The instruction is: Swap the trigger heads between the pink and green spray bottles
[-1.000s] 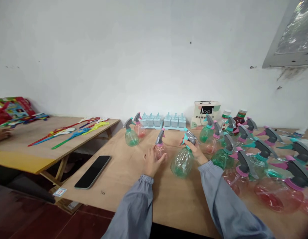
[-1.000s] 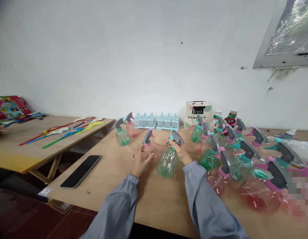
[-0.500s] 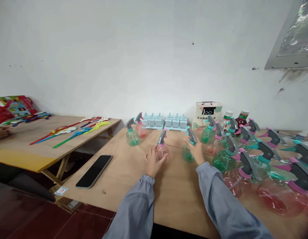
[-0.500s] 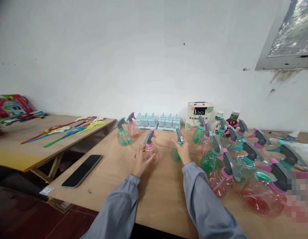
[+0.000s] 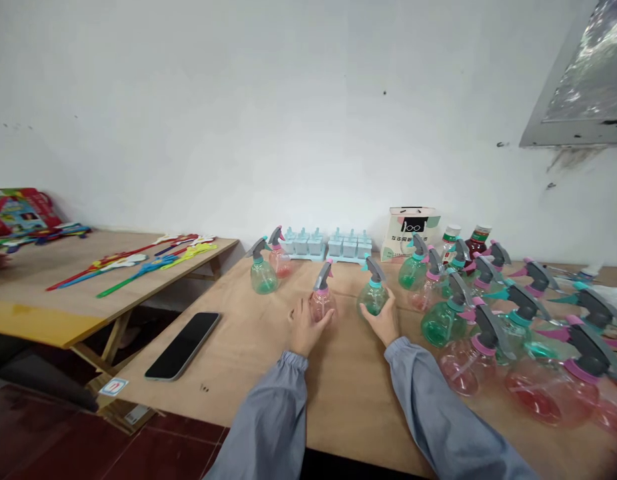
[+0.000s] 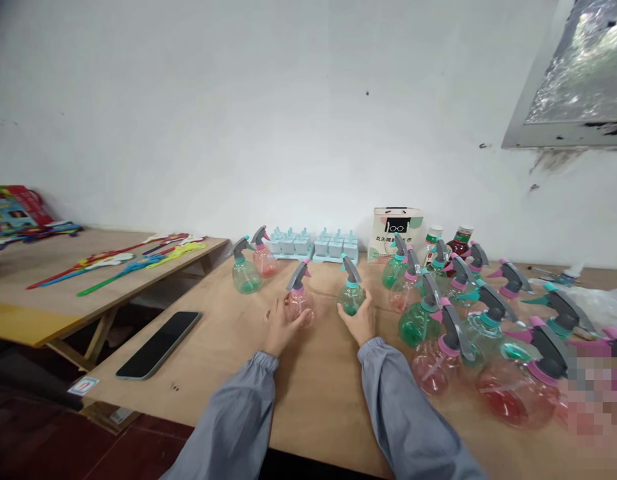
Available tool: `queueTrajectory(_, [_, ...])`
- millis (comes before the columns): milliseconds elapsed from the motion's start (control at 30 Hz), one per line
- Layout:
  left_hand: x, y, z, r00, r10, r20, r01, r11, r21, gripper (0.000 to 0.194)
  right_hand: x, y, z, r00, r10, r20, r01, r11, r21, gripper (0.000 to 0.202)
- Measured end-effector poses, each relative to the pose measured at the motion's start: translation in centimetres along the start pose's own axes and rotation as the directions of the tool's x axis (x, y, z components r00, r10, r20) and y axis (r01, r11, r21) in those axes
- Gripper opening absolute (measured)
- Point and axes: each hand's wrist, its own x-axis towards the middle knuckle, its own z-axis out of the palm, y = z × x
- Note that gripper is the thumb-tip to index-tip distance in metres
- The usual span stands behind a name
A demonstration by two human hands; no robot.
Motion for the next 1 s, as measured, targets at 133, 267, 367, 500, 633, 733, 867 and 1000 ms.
queueTrajectory(133, [0.0, 0.1, -0.2, 1.0, -0.007, 0.016, 0.007, 1.0, -0.003, 0.061, 1.8, 1.2, 1.3, 0.982, 0.184, -0.041, -0.187, 0.978, -0.09, 0.095])
queueTrajectory(267, [0.1, 0.2, -0.4, 1.0, -0.016, 0.019, 0.016, 1.0, -0.003, 0.06, 5.3, 2.4, 2.8, 0.968, 0.228, -0.102, -0.24, 0.962, -0.131, 0.096])
queueTrajectory(367, [0.0, 0.1, -0.4, 0.999, -0.03, 0.026, 0.03, 1.0, -0.008, 0.061, 7.5, 2.9, 3.8, 0.949, 0.267, -0.166, -0.294, 0.941, -0.167, 0.094])
queueTrajectory(500, [0.0, 0.1, -0.5, 0.997, -0.045, 0.061, 0.047, 0.999, -0.028, 0.062, 9.2, 3.2, 4.7, 0.92, 0.336, -0.199, -0.372, 0.911, -0.179, 0.099])
queueTrajectory(633, [0.0, 0.3, -0.6, 0.997, -0.045, 0.056, 0.047, 0.998, -0.033, 0.063, 10.0, 3.4, 5.1, 0.909, 0.371, -0.191, -0.399, 0.906, -0.14, 0.108])
queueTrajectory(733, [0.0, 0.3, -0.6, 0.999, -0.025, 0.041, 0.026, 0.999, -0.026, 0.062, 9.6, 3.2, 4.8, 0.915, 0.366, -0.171, -0.383, 0.92, -0.079, 0.111])
queueTrajectory(867, [-0.2, 0.1, 0.0, 1.0, -0.02, -0.018, 0.019, 0.999, -0.029, 0.057, 6.5, 1.0, 4.2, 0.934, 0.331, -0.136, -0.328, 0.944, 0.048, 0.087])
queueTrajectory(1000, [-0.9, 0.5, 1.0, 0.992, -0.028, -0.123, 0.033, 0.999, 0.034, 0.06, 2.2, -3.6, 3.4, 0.986, 0.122, 0.114, -0.145, 0.964, 0.221, 0.063])
